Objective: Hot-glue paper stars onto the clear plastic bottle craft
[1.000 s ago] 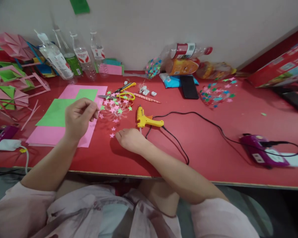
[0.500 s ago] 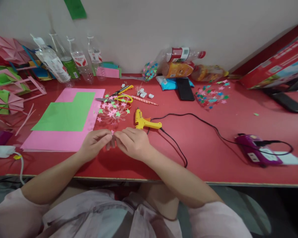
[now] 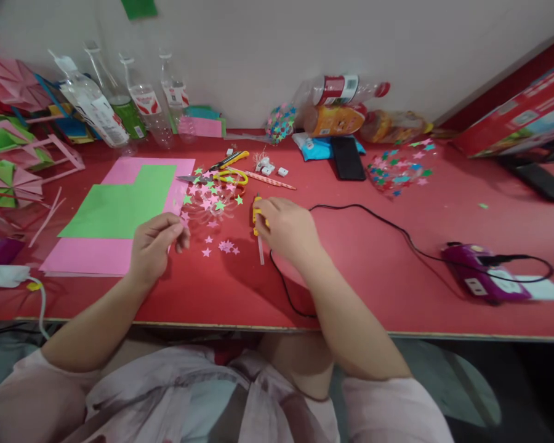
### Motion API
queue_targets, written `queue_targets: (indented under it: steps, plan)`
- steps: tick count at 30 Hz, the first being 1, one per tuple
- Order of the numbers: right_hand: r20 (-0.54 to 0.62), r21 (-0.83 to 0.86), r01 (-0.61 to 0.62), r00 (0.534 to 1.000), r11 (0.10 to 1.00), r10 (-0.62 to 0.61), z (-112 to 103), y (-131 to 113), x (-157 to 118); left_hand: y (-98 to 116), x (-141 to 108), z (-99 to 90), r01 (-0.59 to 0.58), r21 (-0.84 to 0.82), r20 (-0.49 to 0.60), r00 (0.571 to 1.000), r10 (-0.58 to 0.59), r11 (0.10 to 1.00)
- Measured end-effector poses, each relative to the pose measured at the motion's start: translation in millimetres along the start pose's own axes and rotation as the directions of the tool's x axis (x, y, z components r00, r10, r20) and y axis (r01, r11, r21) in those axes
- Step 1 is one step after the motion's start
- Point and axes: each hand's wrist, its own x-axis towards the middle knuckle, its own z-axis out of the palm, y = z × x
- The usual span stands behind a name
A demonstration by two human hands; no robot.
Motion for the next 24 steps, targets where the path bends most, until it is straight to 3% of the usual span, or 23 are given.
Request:
queue_targets:
  steps: [3,5,8,13,15,18,21,24]
  plan:
    - [0.332,-0.157,-0.088,0.933,0.984,0.136,1,16,4,-3,6,-3.8,-0.029,-0.043,-0.046,0.999,0.027,0.999]
    - [0.458,-0.230,-0.098,0.867,0.968,0.196,3,17,4,-4,8,-3.3,-0.027,-0.040,-0.033,0.999,0.026,0.999]
    - [0.500,-0.277,-0.120,0.829,0.953,0.250,9,11,2,-3,7,0.5,-0.005,-0.005,0.004,1.000,0.005,1.000]
    - [0.463,-0.233,-0.184,0.843,0.955,0.275,24,9,3,-3,4,5.4,0.025,0.000,0.017,1.000,-0.025,1.000]
    - [0.402,-0.174,-0.245,0.866,0.954,0.296,24,12,5,-3,3,5.5,0.033,-0.007,0.005,0.999,-0.033,0.999]
    - [0.124,0.035,-0.297,0.949,0.954,0.291,13,14,6,-2,2,4.5,0.045,0.014,0.001,0.999,-0.045,0.999]
    - [-0.163,0.269,-0.188,0.958,0.945,0.237,-2,6,5,0,2,3.1,0.036,0.063,0.010,0.999,-0.037,0.997]
    - [-0.238,0.415,-0.062,0.955,0.908,0.174,-11,-9,1,-1,3,1.7,0.013,0.114,-0.020,1.000,-0.011,0.993]
